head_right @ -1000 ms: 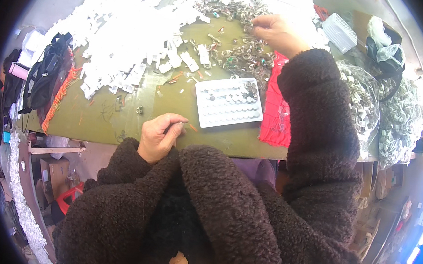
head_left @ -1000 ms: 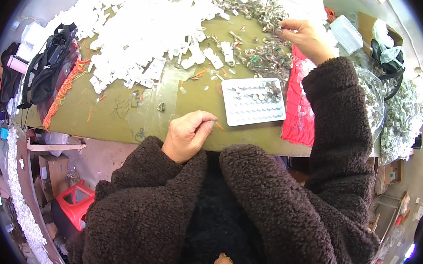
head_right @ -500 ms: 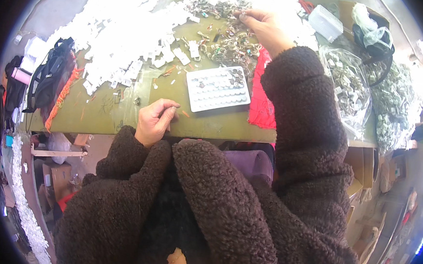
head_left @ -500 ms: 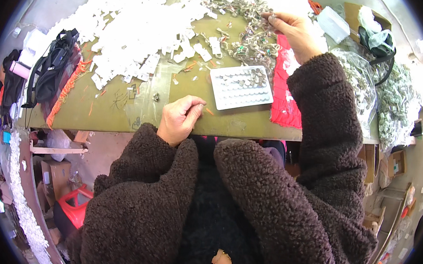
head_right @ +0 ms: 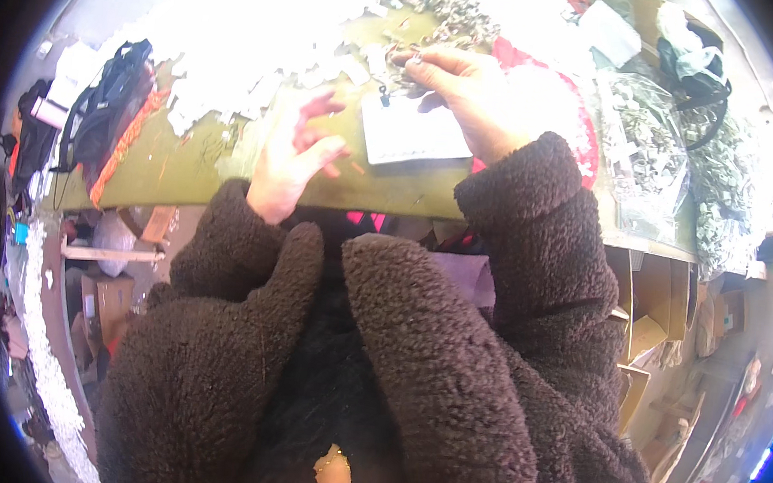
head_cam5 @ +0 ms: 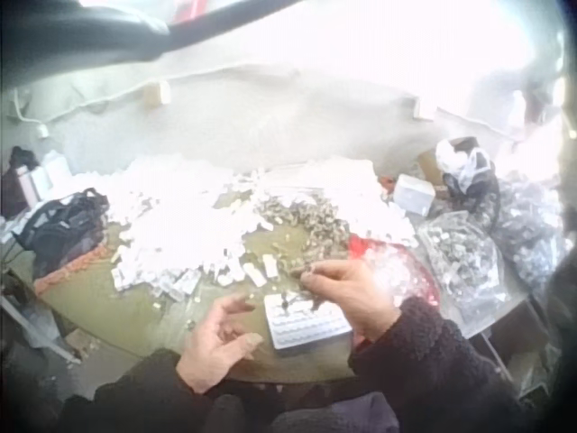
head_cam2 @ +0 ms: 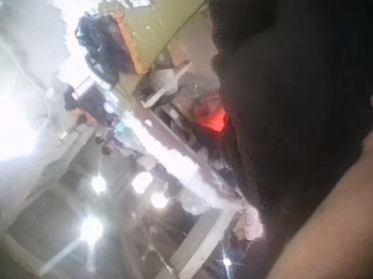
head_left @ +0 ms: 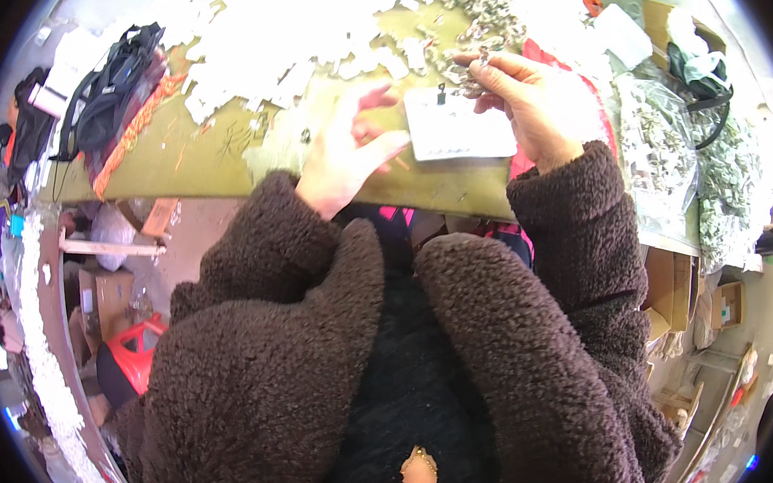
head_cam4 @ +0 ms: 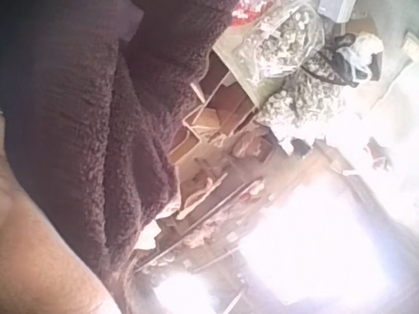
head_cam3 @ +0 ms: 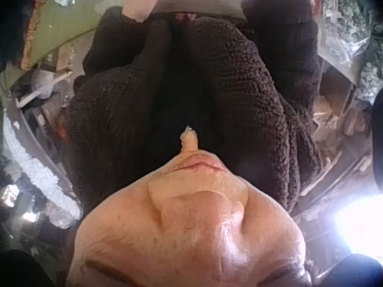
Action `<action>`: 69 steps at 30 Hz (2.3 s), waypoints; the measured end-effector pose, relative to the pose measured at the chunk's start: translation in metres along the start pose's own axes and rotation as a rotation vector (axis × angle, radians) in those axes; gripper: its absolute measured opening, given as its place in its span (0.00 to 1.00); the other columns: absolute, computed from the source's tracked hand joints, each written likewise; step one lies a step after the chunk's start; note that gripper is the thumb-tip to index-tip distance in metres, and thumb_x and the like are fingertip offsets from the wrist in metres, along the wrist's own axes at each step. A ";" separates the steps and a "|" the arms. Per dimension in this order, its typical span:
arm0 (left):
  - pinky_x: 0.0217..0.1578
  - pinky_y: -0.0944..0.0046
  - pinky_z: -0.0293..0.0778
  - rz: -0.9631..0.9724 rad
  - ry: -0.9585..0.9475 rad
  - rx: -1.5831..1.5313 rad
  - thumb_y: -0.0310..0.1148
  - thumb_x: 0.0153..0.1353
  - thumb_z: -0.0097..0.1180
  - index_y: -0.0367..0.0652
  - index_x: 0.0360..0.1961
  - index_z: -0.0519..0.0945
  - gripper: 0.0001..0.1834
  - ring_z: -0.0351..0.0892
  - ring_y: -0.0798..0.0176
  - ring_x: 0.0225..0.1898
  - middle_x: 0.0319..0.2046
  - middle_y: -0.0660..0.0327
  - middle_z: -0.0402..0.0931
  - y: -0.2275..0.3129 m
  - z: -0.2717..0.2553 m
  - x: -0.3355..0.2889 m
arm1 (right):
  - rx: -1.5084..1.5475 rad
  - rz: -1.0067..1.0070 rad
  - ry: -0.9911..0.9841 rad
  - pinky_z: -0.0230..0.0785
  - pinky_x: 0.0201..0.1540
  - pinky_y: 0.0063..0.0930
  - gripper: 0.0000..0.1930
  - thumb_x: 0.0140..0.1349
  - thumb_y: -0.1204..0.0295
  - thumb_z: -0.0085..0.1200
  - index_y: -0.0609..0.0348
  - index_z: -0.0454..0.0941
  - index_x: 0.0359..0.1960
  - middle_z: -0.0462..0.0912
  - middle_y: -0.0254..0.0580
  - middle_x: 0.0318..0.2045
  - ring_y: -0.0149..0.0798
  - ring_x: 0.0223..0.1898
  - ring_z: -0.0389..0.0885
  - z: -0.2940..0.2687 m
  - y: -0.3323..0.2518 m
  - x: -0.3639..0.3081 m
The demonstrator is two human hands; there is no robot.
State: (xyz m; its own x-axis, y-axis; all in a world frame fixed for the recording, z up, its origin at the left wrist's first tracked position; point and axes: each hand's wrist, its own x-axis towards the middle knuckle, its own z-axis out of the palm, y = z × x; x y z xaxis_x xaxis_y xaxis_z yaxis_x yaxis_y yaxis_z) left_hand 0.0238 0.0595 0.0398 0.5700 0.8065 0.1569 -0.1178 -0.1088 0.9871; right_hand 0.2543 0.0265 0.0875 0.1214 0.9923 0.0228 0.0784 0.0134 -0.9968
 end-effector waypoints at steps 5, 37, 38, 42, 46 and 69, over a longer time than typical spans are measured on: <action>0.27 0.71 0.74 -0.070 -0.056 -0.041 0.26 0.59 0.55 0.36 0.51 0.70 0.19 0.76 0.69 0.31 0.38 0.57 0.76 -0.001 0.012 0.003 | -0.044 0.031 -0.084 0.69 0.32 0.17 0.16 0.61 0.65 0.55 0.62 0.78 0.46 0.81 0.35 0.32 0.24 0.28 0.75 0.046 0.017 -0.020; 0.15 0.67 0.65 -0.329 -0.086 -0.760 0.34 0.60 0.54 0.38 0.44 0.69 0.15 0.71 0.64 0.19 0.24 0.59 0.73 -0.018 -0.007 -0.028 | 0.123 0.130 0.095 0.60 0.30 0.15 0.14 0.60 0.66 0.56 0.65 0.76 0.40 0.75 0.31 0.25 0.22 0.26 0.68 0.071 0.030 -0.071; 0.14 0.67 0.65 -0.348 -0.072 -0.763 0.33 0.60 0.54 0.38 0.44 0.69 0.15 0.70 0.64 0.18 0.23 0.60 0.73 -0.017 -0.007 -0.028 | 0.083 0.096 0.097 0.62 0.32 0.16 0.15 0.60 0.65 0.56 0.65 0.76 0.40 0.76 0.32 0.26 0.23 0.27 0.70 0.072 0.031 -0.071; 0.13 0.69 0.62 -0.318 -0.038 -0.609 0.32 0.59 0.55 0.39 0.40 0.72 0.11 0.67 0.67 0.14 0.21 0.62 0.71 -0.016 -0.004 -0.029 | -0.142 0.022 0.120 0.67 0.37 0.21 0.17 0.60 0.63 0.55 0.67 0.76 0.41 0.79 0.39 0.30 0.29 0.32 0.75 0.072 0.034 -0.068; 0.13 0.70 0.62 -0.354 0.008 -0.489 0.31 0.59 0.57 0.40 0.36 0.74 0.08 0.66 0.70 0.14 0.19 0.64 0.70 -0.017 -0.002 -0.028 | -0.310 -0.018 0.140 0.70 0.39 0.25 0.18 0.61 0.61 0.53 0.66 0.77 0.41 0.81 0.44 0.32 0.33 0.35 0.78 0.073 0.038 -0.067; 0.48 0.63 0.72 0.058 0.131 0.997 0.38 0.62 0.54 0.36 0.48 0.76 0.18 0.76 0.63 0.47 0.45 0.55 0.78 -0.032 -0.023 0.023 | -0.445 -0.322 0.295 0.71 0.35 0.21 0.07 0.62 0.74 0.54 0.64 0.77 0.39 0.80 0.37 0.29 0.27 0.31 0.76 0.075 0.025 -0.080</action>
State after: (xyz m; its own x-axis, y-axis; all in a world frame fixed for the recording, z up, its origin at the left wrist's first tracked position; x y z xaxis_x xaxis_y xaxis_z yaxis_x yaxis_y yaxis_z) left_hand 0.0223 0.0948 0.0114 0.4839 0.8355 0.2605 0.6258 -0.5384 0.5644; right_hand 0.1721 -0.0437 0.0549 0.2859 0.8704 0.4007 0.5541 0.1910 -0.8103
